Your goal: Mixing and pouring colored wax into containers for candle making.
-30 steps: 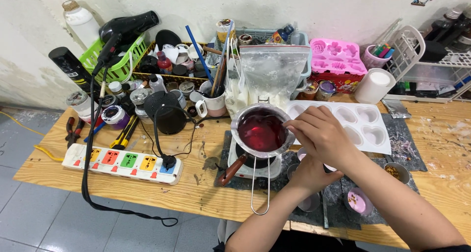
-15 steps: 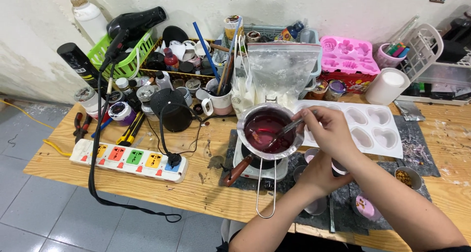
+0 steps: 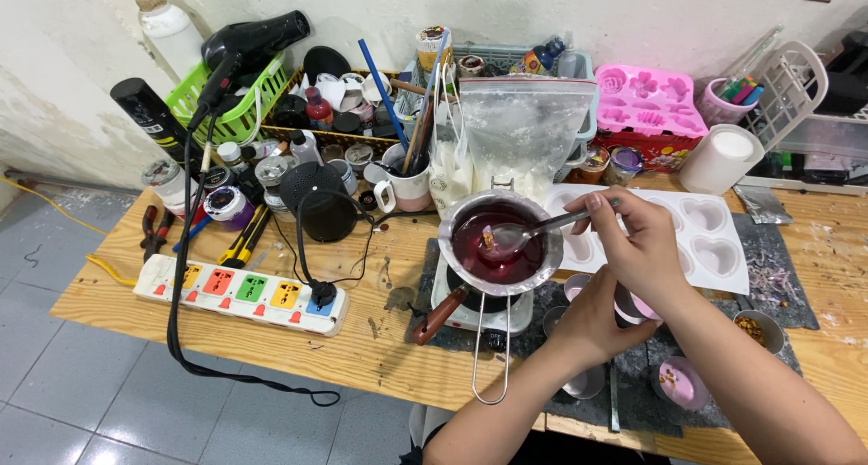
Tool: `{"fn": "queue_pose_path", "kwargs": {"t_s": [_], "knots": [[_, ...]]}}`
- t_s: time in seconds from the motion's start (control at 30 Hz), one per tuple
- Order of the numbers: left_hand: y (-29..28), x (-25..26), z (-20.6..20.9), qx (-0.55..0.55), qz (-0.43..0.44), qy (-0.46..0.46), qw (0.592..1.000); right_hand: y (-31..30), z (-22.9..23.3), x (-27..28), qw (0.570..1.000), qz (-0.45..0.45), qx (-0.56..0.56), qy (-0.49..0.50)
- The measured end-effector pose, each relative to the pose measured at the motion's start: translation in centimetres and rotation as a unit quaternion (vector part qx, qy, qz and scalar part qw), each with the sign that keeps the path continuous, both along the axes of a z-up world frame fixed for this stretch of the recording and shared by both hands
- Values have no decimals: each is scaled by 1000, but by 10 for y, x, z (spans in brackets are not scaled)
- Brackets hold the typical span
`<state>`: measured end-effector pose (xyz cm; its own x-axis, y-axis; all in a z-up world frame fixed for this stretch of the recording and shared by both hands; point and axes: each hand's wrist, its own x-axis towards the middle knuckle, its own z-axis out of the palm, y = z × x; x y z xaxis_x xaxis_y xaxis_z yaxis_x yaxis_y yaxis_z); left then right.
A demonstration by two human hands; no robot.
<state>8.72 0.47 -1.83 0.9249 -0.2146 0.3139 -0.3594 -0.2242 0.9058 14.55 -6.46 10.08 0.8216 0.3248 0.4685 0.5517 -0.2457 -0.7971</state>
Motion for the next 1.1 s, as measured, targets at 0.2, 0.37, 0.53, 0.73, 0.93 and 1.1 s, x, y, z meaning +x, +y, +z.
{"fn": "queue_pose_path", "kwargs": {"t_s": [0.2,0.37,0.53,0.73,0.93,1.1], "knots": [[-3,0,-5,15,18,-18,1000,-5,9,-7,997,-12,-31,-71],[1,-2,3,-19,-1,-49,999,-5,17,-12,983,-1,-67,-172],[2,-2,5,-55,-10,-104,993,-7,24,-21,950,-9,-122,-288],[2,-2,0,-39,-11,-79,996,-16,24,-21,896,34,-154,-416],[-1,-2,-6,-16,1,-106,994,-28,31,-24,843,44,-173,-508],[-9,2,-11,-16,45,-81,996,-41,12,-24,944,-52,-93,-312]]}}
